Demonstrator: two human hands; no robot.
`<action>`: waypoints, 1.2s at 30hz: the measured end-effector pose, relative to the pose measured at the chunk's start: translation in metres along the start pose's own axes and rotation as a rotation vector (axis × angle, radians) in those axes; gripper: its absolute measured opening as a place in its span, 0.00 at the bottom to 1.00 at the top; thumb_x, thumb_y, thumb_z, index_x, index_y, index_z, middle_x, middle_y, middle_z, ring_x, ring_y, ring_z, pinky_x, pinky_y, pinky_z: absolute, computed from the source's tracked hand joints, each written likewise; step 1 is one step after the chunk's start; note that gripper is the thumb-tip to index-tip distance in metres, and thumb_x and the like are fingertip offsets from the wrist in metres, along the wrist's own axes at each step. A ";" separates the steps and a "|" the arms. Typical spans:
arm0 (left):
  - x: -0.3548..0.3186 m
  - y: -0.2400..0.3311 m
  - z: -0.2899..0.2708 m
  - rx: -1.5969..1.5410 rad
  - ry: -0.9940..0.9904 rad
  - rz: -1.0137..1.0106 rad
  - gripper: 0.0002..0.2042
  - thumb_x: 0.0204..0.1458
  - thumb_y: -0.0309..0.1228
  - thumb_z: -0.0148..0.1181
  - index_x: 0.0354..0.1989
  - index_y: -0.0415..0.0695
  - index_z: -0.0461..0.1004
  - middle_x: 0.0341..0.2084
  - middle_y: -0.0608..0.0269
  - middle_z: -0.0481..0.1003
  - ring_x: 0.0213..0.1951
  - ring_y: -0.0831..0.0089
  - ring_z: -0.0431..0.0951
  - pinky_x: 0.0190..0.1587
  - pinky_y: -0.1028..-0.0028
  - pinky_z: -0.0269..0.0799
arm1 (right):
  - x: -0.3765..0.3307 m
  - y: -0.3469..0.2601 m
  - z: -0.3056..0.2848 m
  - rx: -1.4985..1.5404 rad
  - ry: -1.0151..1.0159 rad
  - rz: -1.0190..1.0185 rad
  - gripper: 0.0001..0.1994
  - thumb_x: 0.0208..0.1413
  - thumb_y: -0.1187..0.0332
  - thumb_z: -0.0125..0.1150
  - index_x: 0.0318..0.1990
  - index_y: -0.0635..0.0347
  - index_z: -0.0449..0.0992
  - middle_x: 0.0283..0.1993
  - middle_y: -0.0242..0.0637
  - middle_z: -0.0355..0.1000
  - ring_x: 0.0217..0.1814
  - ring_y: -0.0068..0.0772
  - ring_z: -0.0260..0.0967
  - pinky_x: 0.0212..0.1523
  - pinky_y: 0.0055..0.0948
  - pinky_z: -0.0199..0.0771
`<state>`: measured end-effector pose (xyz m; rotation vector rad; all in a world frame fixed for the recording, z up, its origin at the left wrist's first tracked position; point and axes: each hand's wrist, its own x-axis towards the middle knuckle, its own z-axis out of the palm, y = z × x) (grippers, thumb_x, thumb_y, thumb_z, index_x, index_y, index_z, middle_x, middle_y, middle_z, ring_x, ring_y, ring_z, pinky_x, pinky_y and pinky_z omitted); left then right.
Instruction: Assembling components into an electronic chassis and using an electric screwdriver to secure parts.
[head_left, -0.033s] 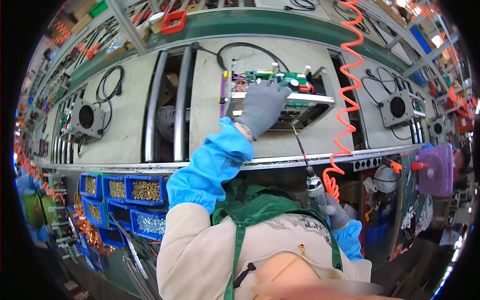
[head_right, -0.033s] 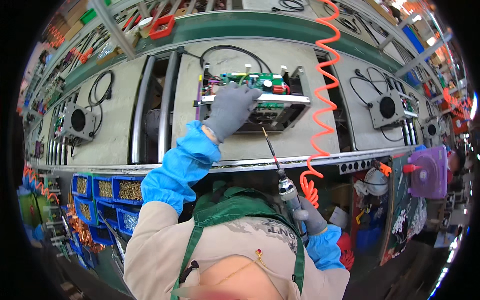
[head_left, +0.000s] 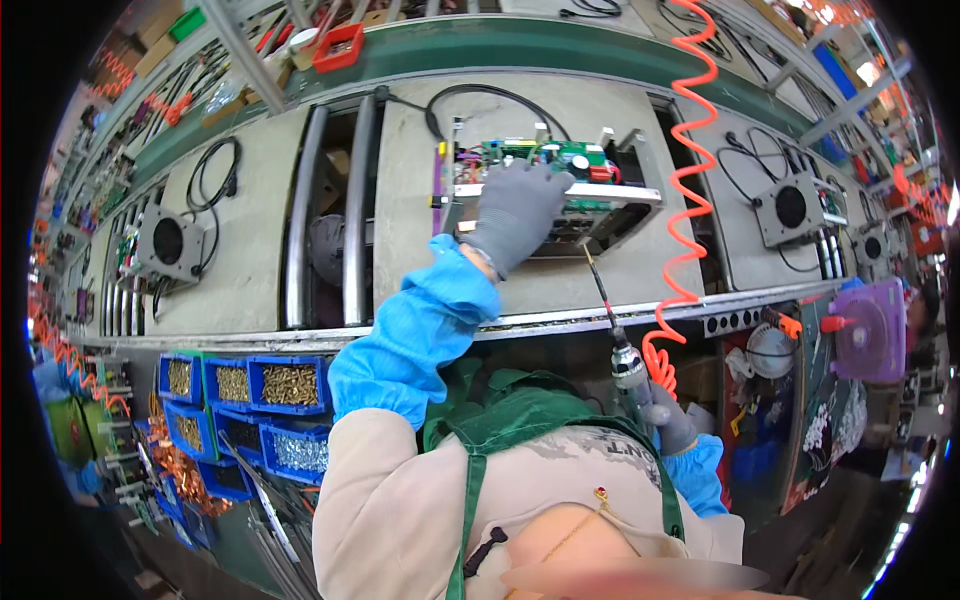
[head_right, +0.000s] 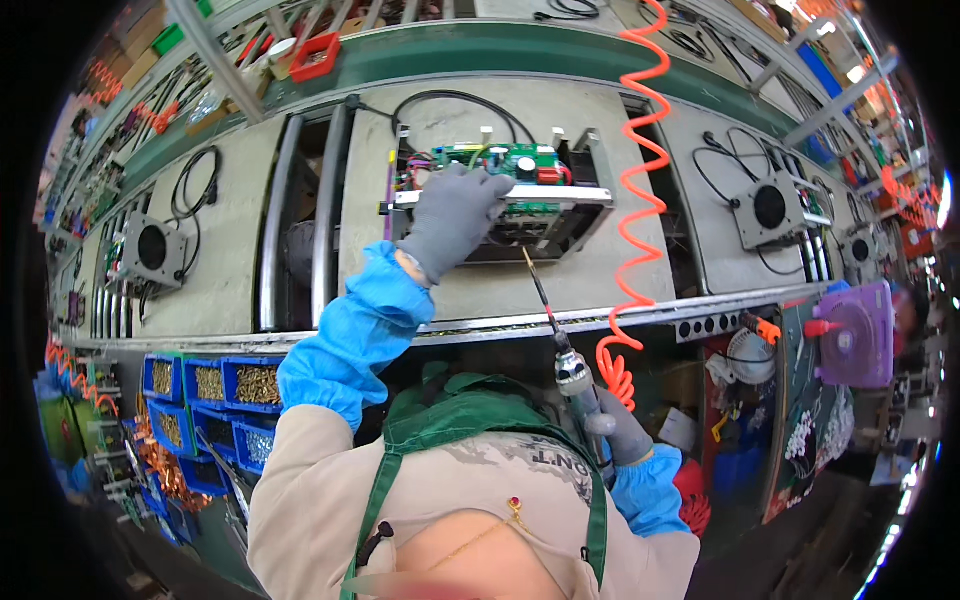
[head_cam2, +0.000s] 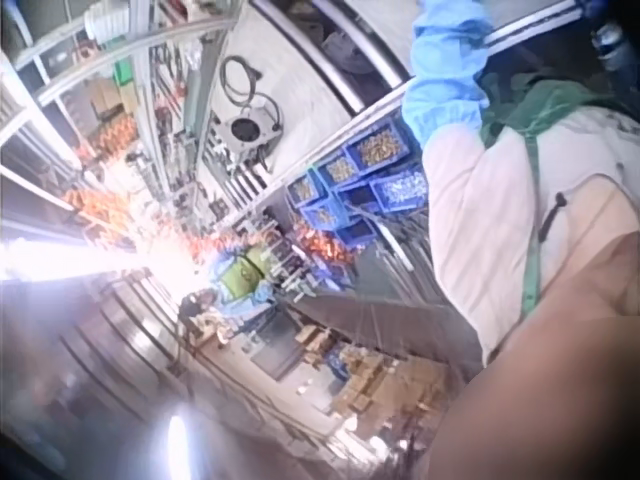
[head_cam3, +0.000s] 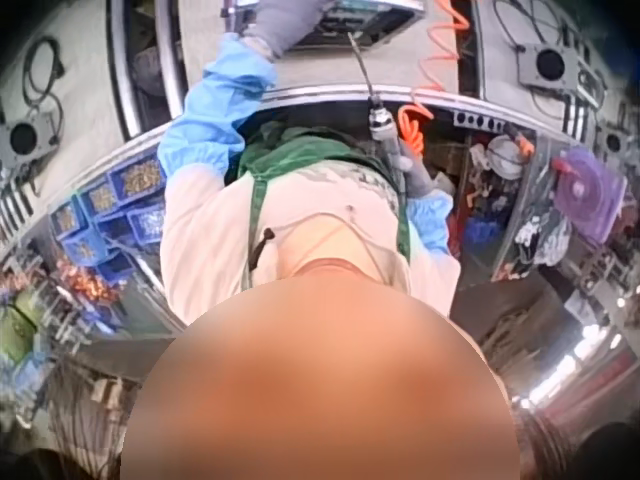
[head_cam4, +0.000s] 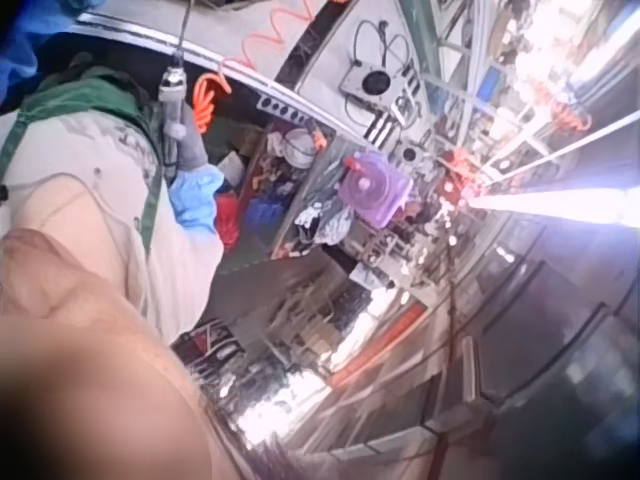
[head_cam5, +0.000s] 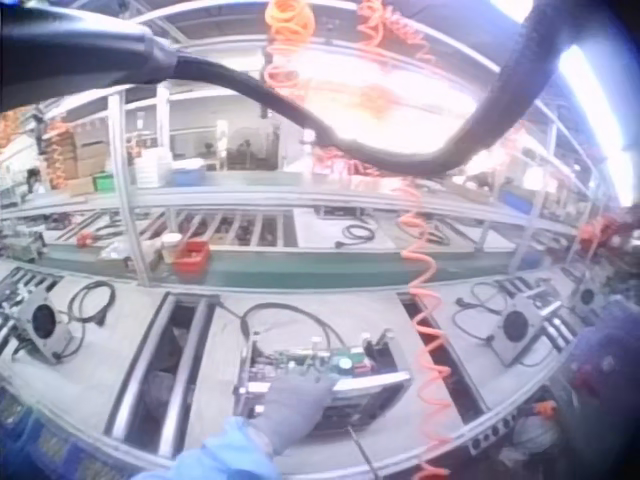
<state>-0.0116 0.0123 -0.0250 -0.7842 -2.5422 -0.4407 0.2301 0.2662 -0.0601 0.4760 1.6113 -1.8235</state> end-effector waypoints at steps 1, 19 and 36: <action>0.000 -0.001 0.001 -0.006 0.019 0.015 0.08 0.49 0.34 0.55 0.38 0.56 0.74 0.28 0.67 0.74 0.36 0.65 0.75 0.35 0.62 0.68 | 0.000 0.000 0.001 0.076 -0.023 -0.030 0.51 0.22 0.37 0.73 0.56 0.59 0.64 0.43 0.29 0.67 0.42 0.22 0.67 0.42 0.22 0.68; 0.002 -0.003 -0.003 -0.043 -0.025 0.049 0.10 0.49 0.35 0.58 0.40 0.54 0.74 0.29 0.64 0.74 0.35 0.62 0.74 0.36 0.63 0.71 | -0.003 -0.046 0.017 0.273 0.121 -0.182 0.38 0.30 0.42 0.72 0.45 0.60 0.68 0.29 0.30 0.69 0.25 0.21 0.69 0.25 0.22 0.75; 0.003 -0.012 -0.010 -0.212 -0.086 0.037 0.10 0.48 0.28 0.58 0.41 0.46 0.73 0.30 0.55 0.75 0.34 0.55 0.75 0.37 0.60 0.70 | 0.001 -0.050 0.009 0.178 0.081 -0.115 0.40 0.27 0.40 0.73 0.45 0.57 0.67 0.31 0.30 0.69 0.26 0.23 0.69 0.25 0.22 0.74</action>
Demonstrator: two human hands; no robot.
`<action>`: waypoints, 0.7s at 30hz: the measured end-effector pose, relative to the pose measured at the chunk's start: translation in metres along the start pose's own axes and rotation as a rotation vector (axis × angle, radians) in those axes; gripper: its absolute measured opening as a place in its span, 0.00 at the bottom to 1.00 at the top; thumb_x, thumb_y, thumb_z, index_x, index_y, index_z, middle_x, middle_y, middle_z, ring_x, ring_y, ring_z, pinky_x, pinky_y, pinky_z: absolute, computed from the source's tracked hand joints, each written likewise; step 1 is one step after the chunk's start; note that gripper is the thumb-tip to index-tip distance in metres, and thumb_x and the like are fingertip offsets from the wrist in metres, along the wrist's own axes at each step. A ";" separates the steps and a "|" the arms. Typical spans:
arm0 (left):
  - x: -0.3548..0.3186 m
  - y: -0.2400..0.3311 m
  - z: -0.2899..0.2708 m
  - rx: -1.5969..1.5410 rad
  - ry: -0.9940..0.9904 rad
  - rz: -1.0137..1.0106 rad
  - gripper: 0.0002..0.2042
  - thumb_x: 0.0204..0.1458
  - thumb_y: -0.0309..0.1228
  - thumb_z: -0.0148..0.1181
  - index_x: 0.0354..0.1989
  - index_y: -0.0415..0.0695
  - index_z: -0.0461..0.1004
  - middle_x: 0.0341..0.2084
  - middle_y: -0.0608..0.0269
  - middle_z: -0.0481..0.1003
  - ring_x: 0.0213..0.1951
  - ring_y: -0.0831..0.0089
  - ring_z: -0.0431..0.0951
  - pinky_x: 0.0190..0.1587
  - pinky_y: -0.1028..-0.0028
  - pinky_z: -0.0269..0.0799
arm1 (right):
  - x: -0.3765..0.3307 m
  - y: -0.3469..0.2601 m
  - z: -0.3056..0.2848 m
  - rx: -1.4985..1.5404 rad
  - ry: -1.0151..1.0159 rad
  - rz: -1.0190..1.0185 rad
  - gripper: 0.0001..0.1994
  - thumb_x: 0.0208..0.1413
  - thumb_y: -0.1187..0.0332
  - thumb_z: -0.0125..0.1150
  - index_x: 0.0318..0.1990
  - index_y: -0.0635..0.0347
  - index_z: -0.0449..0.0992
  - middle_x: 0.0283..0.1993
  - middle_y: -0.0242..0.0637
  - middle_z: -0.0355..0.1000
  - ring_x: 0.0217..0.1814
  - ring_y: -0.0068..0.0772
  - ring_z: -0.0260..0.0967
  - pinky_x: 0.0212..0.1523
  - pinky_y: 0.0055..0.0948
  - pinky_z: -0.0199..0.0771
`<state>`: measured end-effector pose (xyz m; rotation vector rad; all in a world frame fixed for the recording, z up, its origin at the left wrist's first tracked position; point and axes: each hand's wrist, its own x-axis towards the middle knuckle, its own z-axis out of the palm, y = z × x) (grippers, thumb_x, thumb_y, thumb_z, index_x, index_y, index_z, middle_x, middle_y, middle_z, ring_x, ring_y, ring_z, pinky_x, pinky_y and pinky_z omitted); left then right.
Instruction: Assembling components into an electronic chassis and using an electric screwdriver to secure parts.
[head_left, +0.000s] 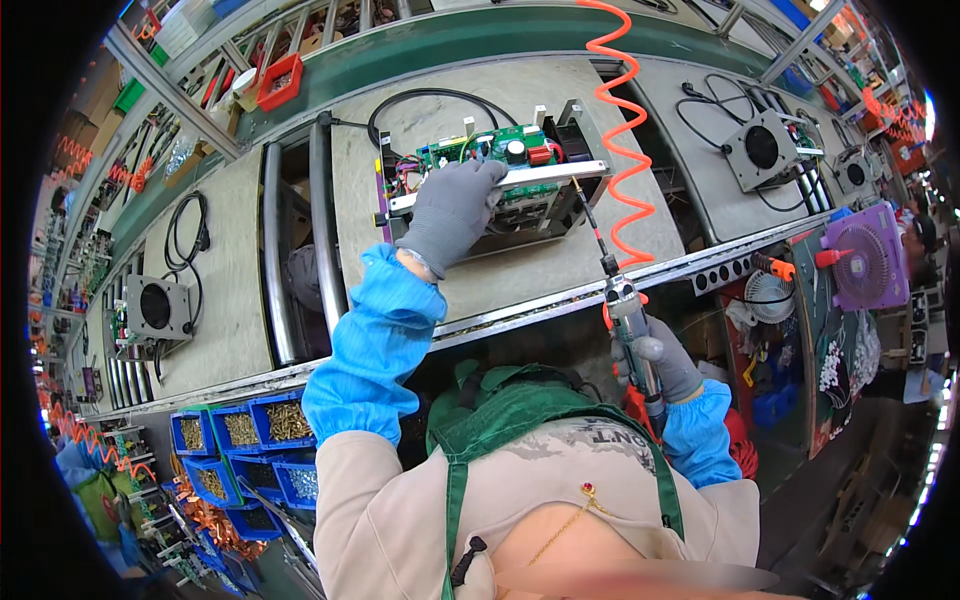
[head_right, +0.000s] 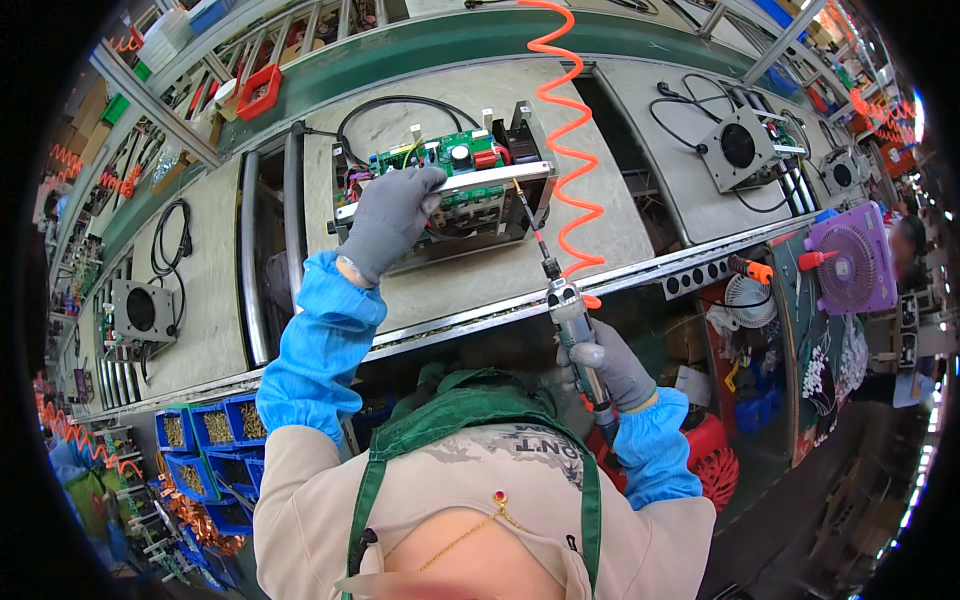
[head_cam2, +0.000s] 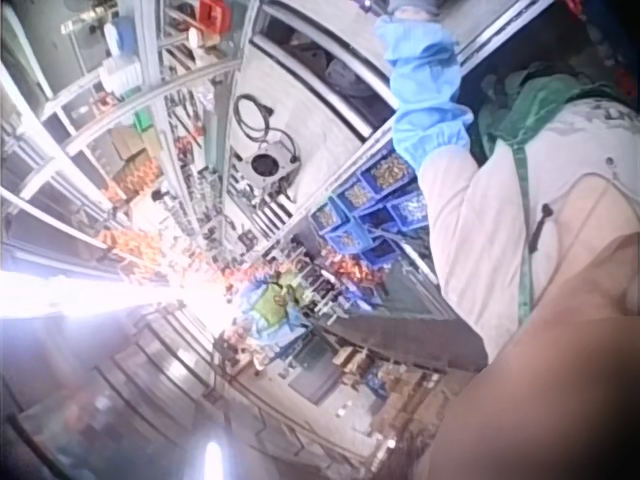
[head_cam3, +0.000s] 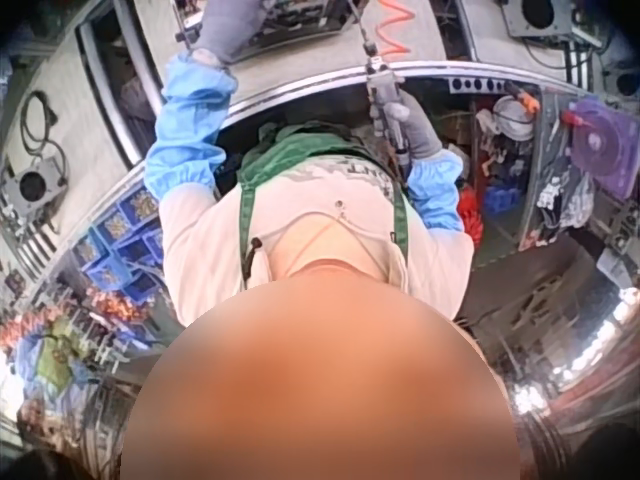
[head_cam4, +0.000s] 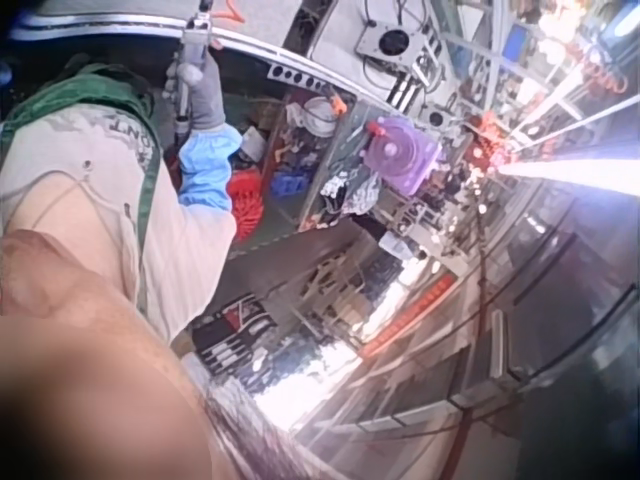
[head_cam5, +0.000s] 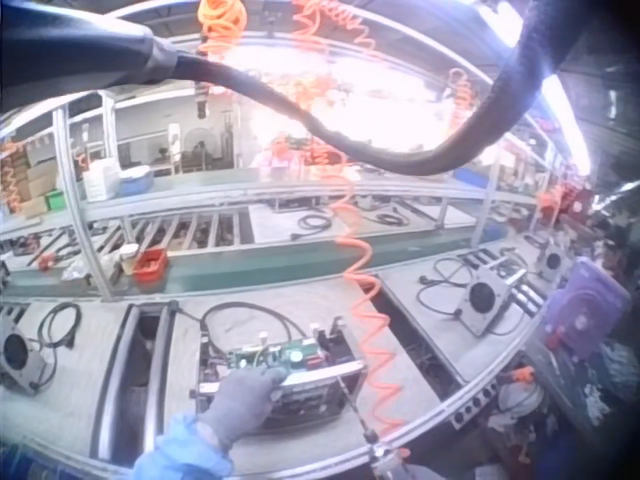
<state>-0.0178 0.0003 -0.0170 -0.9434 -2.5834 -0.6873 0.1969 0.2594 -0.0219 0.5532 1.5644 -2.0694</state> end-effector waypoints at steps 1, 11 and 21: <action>0.000 0.000 0.000 -0.005 0.007 0.006 0.11 0.48 0.28 0.58 0.41 0.46 0.73 0.30 0.55 0.75 0.34 0.55 0.75 0.37 0.60 0.70 | 0.000 0.000 0.000 0.000 0.001 0.001 0.40 0.27 0.40 0.73 0.45 0.57 0.67 0.31 0.30 0.69 0.26 0.23 0.69 0.25 0.22 0.74; 0.000 0.001 0.000 -0.006 0.014 0.009 0.11 0.48 0.29 0.58 0.40 0.46 0.73 0.30 0.56 0.75 0.33 0.56 0.75 0.37 0.60 0.70 | 0.008 0.003 -0.003 -0.174 0.053 -0.067 0.28 0.35 0.57 0.66 0.45 0.59 0.66 0.30 0.32 0.69 0.26 0.24 0.69 0.26 0.24 0.72; -0.001 0.000 0.002 0.009 0.012 0.009 0.11 0.49 0.30 0.58 0.41 0.46 0.73 0.30 0.56 0.75 0.34 0.57 0.75 0.37 0.60 0.70 | 0.007 0.002 0.006 -0.504 0.245 -0.221 0.26 0.39 0.61 0.70 0.46 0.63 0.70 0.33 0.32 0.70 0.34 0.22 0.65 0.38 0.27 0.67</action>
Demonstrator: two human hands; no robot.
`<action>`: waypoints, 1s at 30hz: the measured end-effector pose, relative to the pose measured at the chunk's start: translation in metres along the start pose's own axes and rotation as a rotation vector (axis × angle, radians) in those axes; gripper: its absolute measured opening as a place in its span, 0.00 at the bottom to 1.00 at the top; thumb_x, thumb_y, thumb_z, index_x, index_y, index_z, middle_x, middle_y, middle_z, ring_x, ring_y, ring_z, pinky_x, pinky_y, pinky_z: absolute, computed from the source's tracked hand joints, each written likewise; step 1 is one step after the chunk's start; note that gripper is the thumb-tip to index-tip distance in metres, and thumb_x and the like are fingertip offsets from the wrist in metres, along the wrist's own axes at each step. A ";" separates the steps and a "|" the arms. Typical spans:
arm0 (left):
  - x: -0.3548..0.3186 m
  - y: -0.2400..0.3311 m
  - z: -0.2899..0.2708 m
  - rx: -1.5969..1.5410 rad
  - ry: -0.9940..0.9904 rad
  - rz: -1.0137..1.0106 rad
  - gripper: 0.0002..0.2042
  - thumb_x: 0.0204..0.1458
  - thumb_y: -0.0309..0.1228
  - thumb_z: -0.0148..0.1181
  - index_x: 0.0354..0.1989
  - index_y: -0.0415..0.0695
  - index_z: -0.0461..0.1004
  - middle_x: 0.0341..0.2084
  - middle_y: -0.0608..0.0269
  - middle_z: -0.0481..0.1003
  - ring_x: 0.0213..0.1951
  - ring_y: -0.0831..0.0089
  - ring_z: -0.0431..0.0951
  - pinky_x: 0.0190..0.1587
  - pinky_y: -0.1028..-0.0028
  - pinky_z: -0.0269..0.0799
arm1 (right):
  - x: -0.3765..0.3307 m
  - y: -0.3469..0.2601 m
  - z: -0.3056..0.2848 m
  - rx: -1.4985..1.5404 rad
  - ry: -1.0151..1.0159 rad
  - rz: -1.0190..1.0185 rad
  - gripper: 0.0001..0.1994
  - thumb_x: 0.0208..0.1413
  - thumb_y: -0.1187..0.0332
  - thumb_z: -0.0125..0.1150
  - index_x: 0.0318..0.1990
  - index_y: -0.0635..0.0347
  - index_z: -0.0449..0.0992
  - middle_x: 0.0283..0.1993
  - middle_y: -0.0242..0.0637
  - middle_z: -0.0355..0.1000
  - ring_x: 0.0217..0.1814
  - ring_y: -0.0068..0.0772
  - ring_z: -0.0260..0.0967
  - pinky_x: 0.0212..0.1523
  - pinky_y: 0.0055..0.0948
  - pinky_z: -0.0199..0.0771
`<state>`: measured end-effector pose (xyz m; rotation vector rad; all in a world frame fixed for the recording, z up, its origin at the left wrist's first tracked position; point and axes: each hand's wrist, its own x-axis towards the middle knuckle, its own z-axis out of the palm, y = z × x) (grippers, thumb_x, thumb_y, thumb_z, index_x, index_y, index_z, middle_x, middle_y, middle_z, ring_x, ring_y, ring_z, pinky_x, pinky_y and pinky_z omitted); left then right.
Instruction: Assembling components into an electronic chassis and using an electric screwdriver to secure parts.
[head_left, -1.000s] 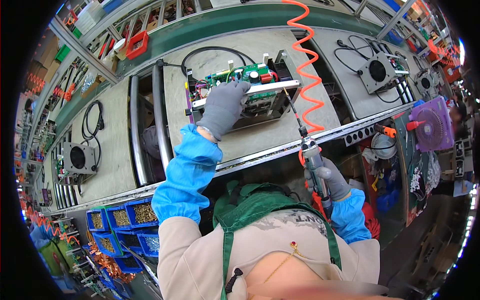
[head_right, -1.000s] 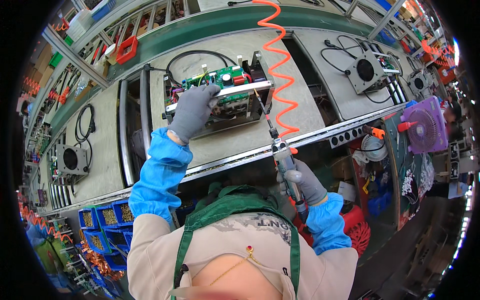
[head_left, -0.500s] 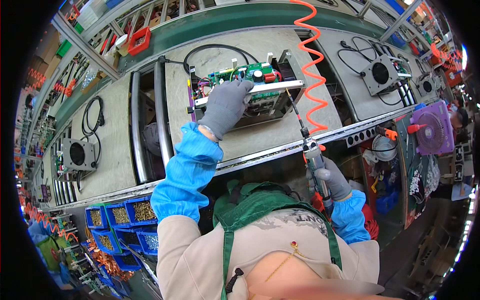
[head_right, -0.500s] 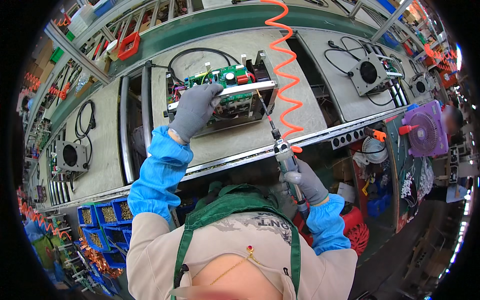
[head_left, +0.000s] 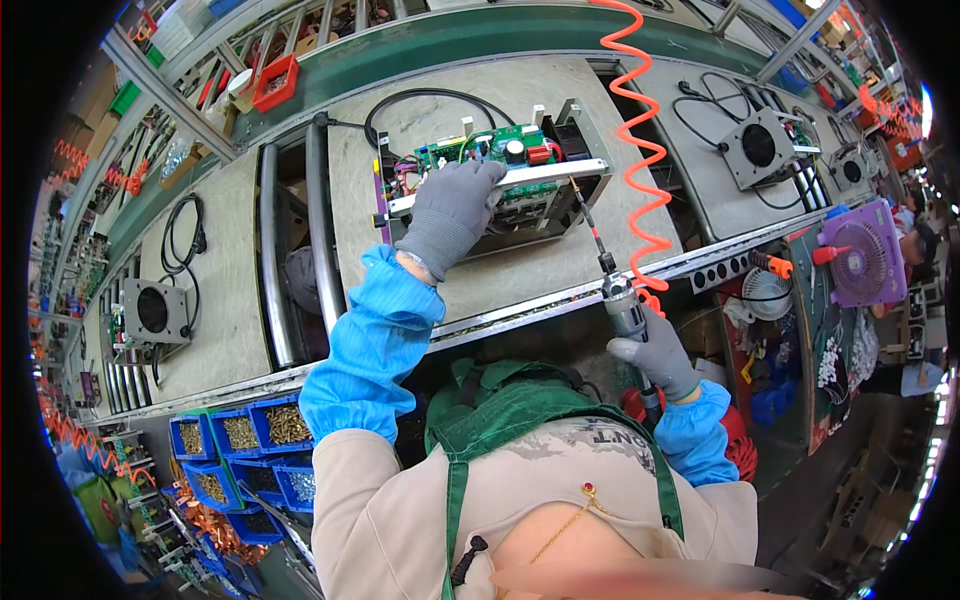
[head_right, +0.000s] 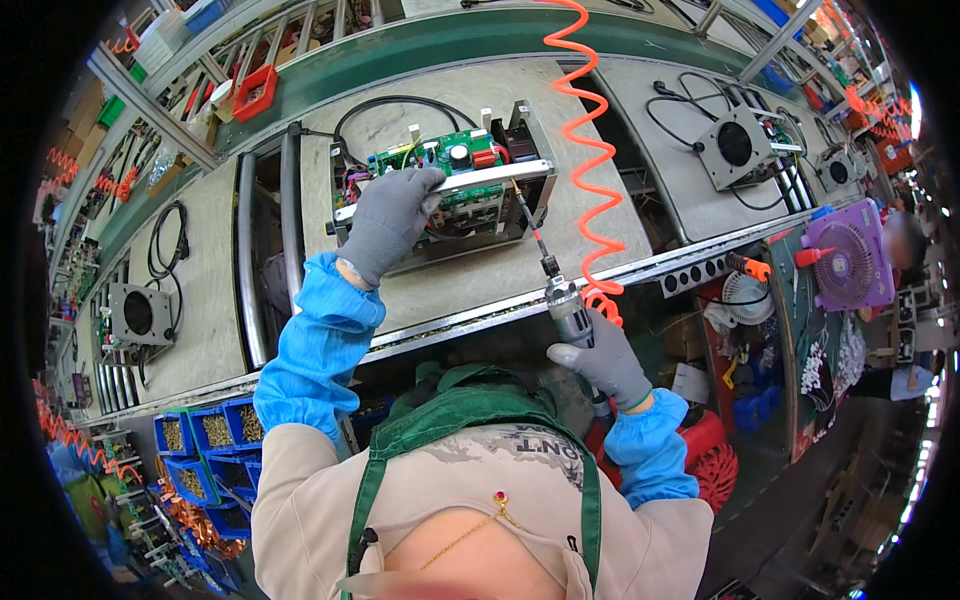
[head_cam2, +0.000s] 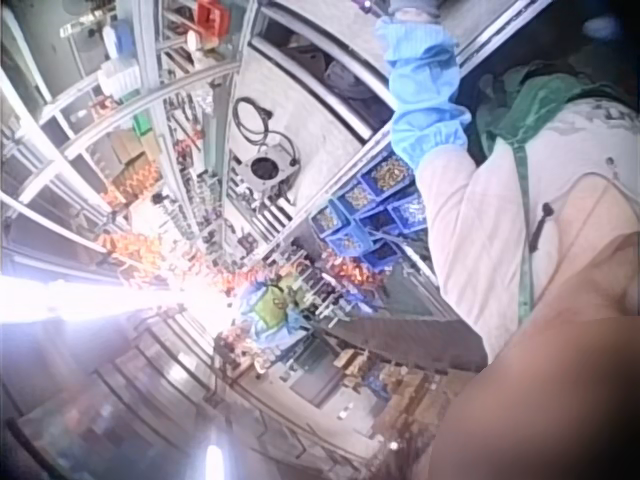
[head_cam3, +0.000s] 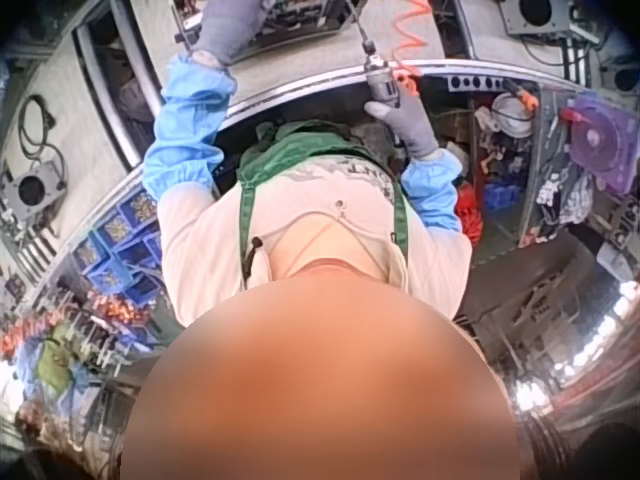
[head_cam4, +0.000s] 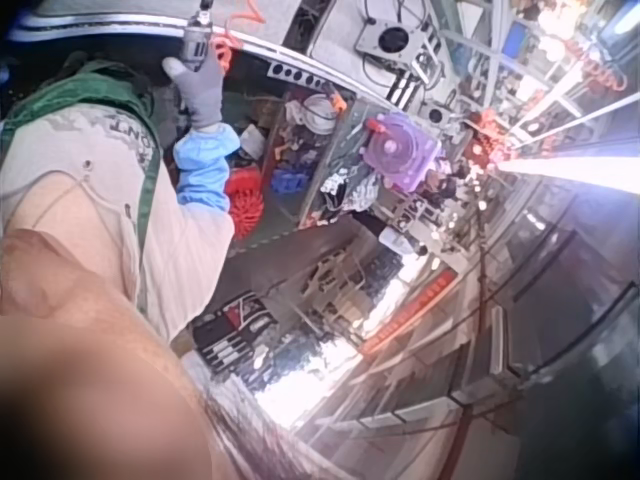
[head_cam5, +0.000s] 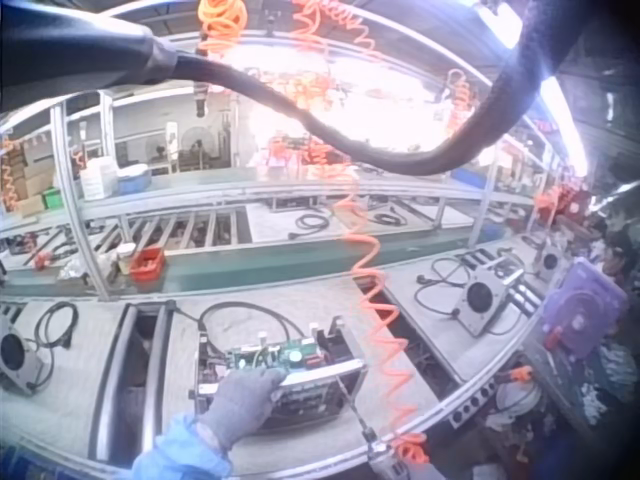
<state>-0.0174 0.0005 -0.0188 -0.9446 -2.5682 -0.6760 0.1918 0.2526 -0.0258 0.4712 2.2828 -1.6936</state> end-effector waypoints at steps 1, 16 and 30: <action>0.000 0.000 -0.001 -0.003 -0.003 0.002 0.11 0.49 0.30 0.58 0.42 0.46 0.73 0.30 0.57 0.75 0.34 0.57 0.75 0.37 0.60 0.70 | 0.000 -0.002 0.000 0.010 -0.001 -0.018 0.26 0.39 0.61 0.70 0.46 0.63 0.70 0.33 0.32 0.70 0.34 0.22 0.65 0.38 0.27 0.67; -0.004 0.006 0.024 0.236 0.262 0.110 0.06 0.43 0.30 0.55 0.31 0.49 0.74 0.32 0.60 0.73 0.38 0.62 0.73 0.37 0.62 0.66 | -0.004 0.013 0.009 1.080 -0.427 -0.048 0.36 0.51 0.61 0.63 0.65 0.53 0.51 0.40 0.44 0.64 0.23 0.30 0.66 0.18 0.28 0.70; -0.373 -0.014 -0.113 0.678 0.495 -1.466 0.10 0.51 0.31 0.48 0.37 0.45 0.75 0.31 0.51 0.75 0.36 0.54 0.76 0.37 0.61 0.72 | 0.012 0.026 -0.009 0.925 -0.468 -0.072 0.25 0.54 0.56 0.58 0.49 0.68 0.60 0.35 0.38 0.63 0.19 0.24 0.61 0.17 0.25 0.67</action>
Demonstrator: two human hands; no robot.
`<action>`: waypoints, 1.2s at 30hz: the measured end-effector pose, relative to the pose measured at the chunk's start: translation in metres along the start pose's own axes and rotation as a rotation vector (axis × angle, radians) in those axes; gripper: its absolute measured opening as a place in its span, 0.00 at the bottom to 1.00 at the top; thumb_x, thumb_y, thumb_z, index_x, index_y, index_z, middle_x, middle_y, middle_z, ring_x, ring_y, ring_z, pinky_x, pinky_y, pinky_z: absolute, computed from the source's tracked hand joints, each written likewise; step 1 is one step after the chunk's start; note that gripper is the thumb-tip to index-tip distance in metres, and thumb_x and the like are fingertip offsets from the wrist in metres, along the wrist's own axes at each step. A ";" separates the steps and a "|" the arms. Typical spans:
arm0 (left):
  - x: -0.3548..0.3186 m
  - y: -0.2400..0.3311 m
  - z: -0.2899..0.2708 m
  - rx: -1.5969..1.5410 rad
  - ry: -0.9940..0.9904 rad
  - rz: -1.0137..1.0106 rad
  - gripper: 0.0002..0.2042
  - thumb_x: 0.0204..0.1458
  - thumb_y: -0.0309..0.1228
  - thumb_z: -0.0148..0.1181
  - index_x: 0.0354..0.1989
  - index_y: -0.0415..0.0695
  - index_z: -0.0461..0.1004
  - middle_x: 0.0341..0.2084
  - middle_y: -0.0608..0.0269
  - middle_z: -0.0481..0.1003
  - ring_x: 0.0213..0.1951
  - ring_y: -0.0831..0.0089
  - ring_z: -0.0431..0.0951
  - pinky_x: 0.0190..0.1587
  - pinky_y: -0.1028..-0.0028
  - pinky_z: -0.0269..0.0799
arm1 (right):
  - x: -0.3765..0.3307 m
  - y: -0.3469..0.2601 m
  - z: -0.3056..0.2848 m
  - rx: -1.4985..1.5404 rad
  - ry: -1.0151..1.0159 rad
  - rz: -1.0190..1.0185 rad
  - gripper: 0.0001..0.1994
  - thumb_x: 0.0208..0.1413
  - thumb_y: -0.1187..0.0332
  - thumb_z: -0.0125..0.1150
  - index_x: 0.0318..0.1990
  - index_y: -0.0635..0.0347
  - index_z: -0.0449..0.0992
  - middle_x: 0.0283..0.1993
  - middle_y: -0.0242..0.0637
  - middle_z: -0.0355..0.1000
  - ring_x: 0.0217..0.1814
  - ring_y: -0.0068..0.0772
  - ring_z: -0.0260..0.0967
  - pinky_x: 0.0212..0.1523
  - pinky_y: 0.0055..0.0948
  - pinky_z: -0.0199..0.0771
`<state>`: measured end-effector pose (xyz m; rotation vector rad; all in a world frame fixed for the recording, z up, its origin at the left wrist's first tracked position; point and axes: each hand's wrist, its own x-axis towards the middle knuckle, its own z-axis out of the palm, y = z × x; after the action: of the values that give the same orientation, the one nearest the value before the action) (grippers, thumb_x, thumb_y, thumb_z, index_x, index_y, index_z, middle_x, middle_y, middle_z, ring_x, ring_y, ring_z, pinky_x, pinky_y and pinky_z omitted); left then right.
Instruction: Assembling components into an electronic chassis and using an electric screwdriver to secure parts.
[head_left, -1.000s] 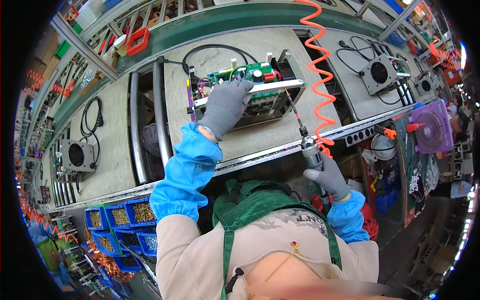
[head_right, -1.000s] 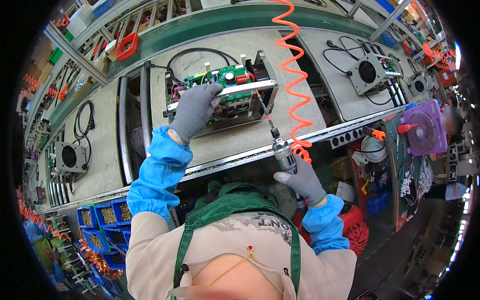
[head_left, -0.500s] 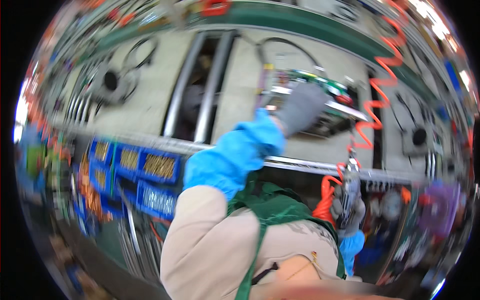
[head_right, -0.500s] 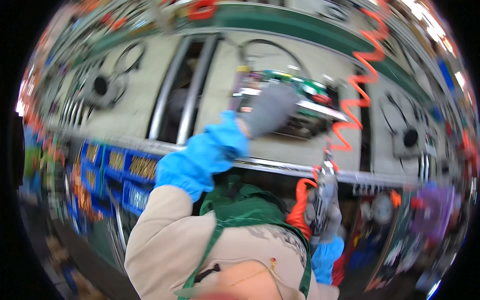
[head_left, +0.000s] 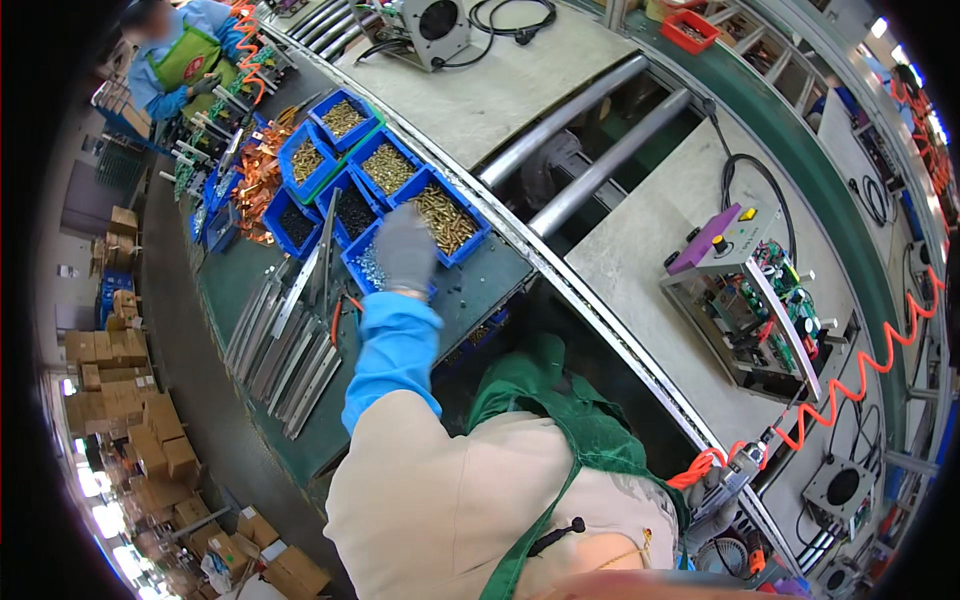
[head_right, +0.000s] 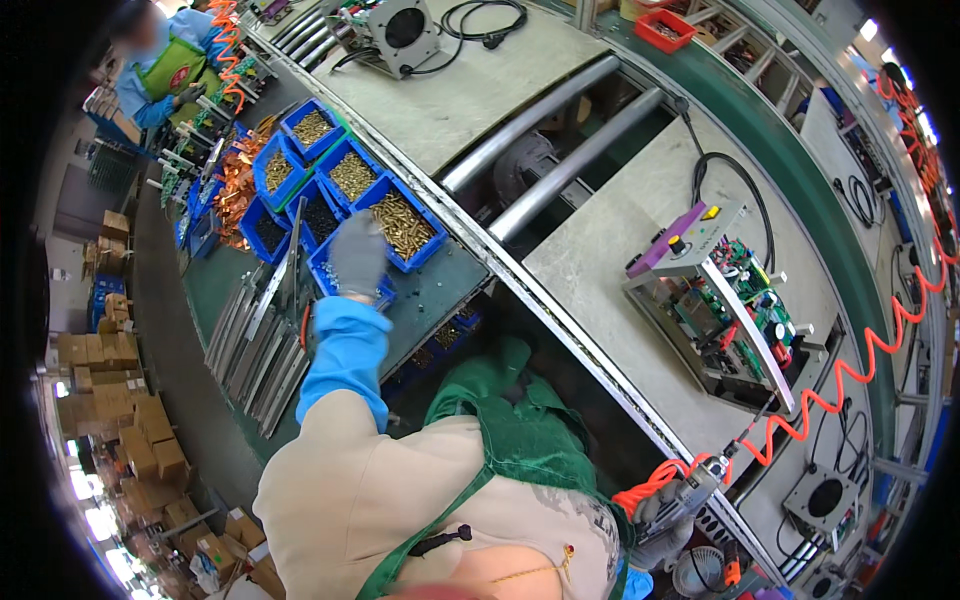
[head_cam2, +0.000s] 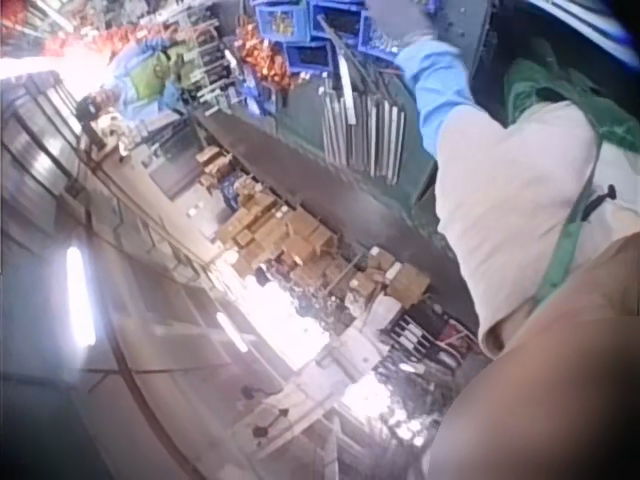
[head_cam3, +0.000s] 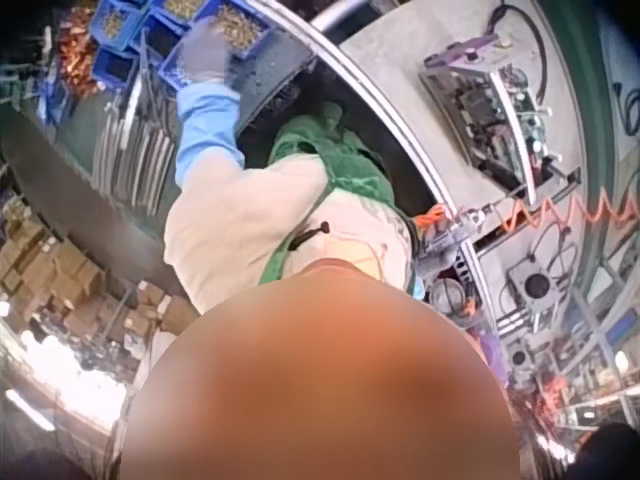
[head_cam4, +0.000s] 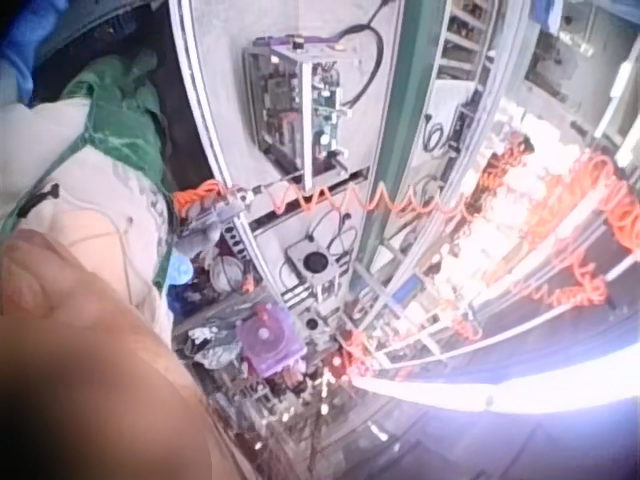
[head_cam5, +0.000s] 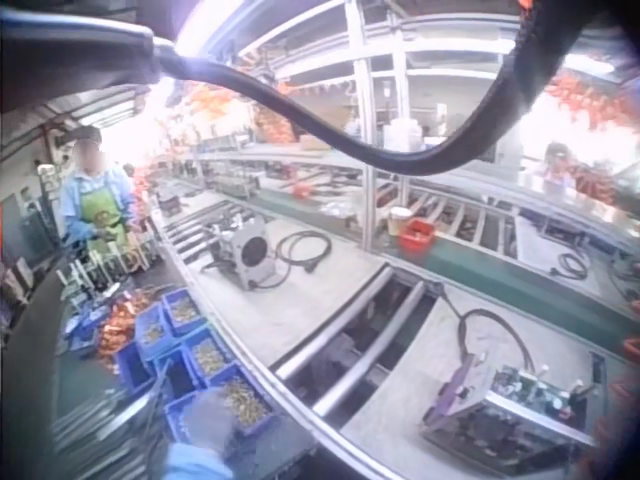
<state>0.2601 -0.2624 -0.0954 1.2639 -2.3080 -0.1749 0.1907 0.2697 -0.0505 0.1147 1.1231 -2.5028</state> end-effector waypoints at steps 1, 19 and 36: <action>0.004 -0.028 -0.011 0.361 -0.247 -0.142 0.08 0.52 0.32 0.49 0.35 0.46 0.74 0.33 0.54 0.75 0.39 0.57 0.77 0.38 0.62 0.74 | 0.001 -0.001 0.001 -0.005 0.009 0.019 0.25 0.53 0.55 0.58 0.47 0.69 0.60 0.35 0.38 0.63 0.19 0.23 0.61 0.17 0.25 0.67; 0.092 -0.178 0.046 0.387 -0.674 -0.156 0.20 0.40 0.41 0.62 0.42 0.44 0.78 0.42 0.48 0.76 0.47 0.53 0.75 0.50 0.63 0.71 | 0.000 -0.012 -0.014 0.000 0.095 0.091 0.27 0.54 0.52 0.58 0.50 0.65 0.61 0.33 0.36 0.65 0.21 0.26 0.61 0.19 0.22 0.64; -0.019 -0.065 -0.029 0.423 -0.632 -0.159 0.10 0.52 0.35 0.54 0.39 0.47 0.77 0.41 0.54 0.76 0.45 0.56 0.77 0.45 0.60 0.74 | 0.027 0.001 -0.016 -0.017 0.101 0.164 0.32 0.52 0.43 0.56 0.54 0.60 0.62 0.29 0.31 0.65 0.18 0.24 0.62 0.18 0.25 0.64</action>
<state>0.3313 -0.2803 -0.0995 1.8082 -2.8795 -0.1619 0.1649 0.2730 -0.0681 0.3189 1.1258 -2.3649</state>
